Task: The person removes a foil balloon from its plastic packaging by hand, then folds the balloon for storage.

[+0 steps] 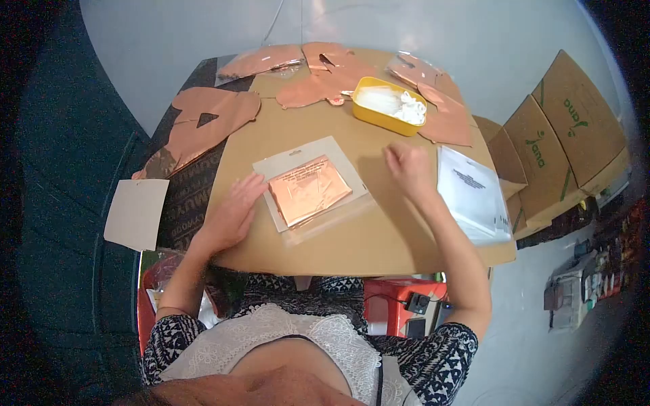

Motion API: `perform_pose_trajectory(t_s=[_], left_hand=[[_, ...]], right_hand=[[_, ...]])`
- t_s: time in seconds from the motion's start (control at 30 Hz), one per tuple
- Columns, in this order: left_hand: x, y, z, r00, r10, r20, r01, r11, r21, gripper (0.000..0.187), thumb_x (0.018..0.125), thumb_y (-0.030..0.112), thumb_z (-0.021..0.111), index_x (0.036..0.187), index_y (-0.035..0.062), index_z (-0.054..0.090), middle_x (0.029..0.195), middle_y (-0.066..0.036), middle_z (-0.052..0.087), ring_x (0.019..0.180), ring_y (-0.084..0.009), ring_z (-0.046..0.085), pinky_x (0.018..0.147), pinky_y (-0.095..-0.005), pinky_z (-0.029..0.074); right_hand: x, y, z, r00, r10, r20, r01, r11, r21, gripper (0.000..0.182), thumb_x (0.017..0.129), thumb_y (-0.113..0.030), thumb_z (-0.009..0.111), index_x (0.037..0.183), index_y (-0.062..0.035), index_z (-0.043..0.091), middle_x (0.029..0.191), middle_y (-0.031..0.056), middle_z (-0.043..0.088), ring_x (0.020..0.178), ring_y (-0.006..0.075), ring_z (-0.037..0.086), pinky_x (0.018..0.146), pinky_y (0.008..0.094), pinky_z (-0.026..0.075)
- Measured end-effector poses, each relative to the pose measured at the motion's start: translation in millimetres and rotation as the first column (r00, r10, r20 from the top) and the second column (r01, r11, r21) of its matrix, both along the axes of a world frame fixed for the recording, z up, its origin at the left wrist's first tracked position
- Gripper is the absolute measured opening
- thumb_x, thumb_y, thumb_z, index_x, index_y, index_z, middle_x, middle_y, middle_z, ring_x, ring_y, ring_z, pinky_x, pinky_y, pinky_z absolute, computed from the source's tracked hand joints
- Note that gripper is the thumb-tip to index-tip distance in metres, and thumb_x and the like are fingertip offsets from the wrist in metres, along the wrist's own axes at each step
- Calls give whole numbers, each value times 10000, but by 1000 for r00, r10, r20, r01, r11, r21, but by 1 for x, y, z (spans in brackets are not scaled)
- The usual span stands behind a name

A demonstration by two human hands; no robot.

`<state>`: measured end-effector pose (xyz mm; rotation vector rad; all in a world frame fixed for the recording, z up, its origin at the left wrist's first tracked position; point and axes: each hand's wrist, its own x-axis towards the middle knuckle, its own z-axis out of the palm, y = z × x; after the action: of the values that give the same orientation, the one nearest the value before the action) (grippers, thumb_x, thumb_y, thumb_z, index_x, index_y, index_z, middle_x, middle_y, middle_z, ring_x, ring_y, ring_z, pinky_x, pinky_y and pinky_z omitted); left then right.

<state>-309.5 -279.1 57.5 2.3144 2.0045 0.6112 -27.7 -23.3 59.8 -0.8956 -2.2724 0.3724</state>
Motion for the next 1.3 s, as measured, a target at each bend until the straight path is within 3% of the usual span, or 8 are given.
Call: perform_pose_trajectory(t_s=[0.1,0.2,0.5,0.7,0.9,1.0,1.1,1.3], left_hand=[[5,4,-5,1000,16,5,-16,999,-48,562,824,-23,424,1384,-39,385,1459,-246,378,1397,-385,311,1158,-522,209],[8,6,-9,999,39,28,-37,997,-66,572,815,-25,398,1386,-49,378,1469,-249,362,1407,-377,297,1162,-520,199],[11,2,-11,996,85,7,-84,994,-76,577,822,-11,421,1395,-50,366,1477,-242,355,1416,-366,286,1165,-522,192],[11,3,-11,997,69,-18,-71,995,-77,600,806,-11,462,1397,-50,364,1470,-231,369,1410,-362,297,1159,-530,201],[14,1,-10,995,81,-60,-85,994,-73,594,799,9,492,1381,-53,390,1460,-230,384,1402,-353,314,1148,-558,205],[17,0,-10,988,112,-105,-119,991,-62,576,800,30,505,1363,-55,414,1451,-227,396,1394,-345,330,1136,-580,210],[27,-5,-10,970,168,-177,-175,984,-27,554,805,61,539,1337,-58,437,1423,-232,420,1355,-347,373,1108,-576,250],[68,-28,9,941,200,-274,-216,976,-28,496,807,147,629,1247,-49,510,1231,-224,548,1115,-336,530,1010,-501,366]], right_hand=[[-5,48,2,999,3,-38,1,996,94,167,852,-126,626,909,13,698,869,217,683,824,370,674,732,430,522],[-19,95,-9,999,26,-33,-20,987,161,122,816,-85,621,851,-3,705,791,214,672,749,376,656,714,445,526],[-82,168,-27,938,-79,339,28,988,152,178,808,-138,613,878,-25,733,861,211,685,825,373,668,784,430,525],[-101,180,-21,892,-100,441,38,988,149,130,785,-118,648,859,-55,735,854,220,684,826,371,673,767,457,527],[-98,166,-11,857,-225,463,-73,837,542,61,750,-70,624,732,-58,681,760,156,686,735,320,674,657,431,499],[-89,143,0,862,-341,375,-36,697,716,54,757,-56,610,731,-78,651,716,134,672,691,289,652,642,393,467],[-76,121,13,909,-298,293,5,709,705,44,761,-54,604,736,-76,633,693,127,661,684,280,641,652,389,465],[-28,37,32,999,35,30,-45,899,436,115,859,-104,620,792,-10,630,707,186,630,702,371,613,663,437,477]])
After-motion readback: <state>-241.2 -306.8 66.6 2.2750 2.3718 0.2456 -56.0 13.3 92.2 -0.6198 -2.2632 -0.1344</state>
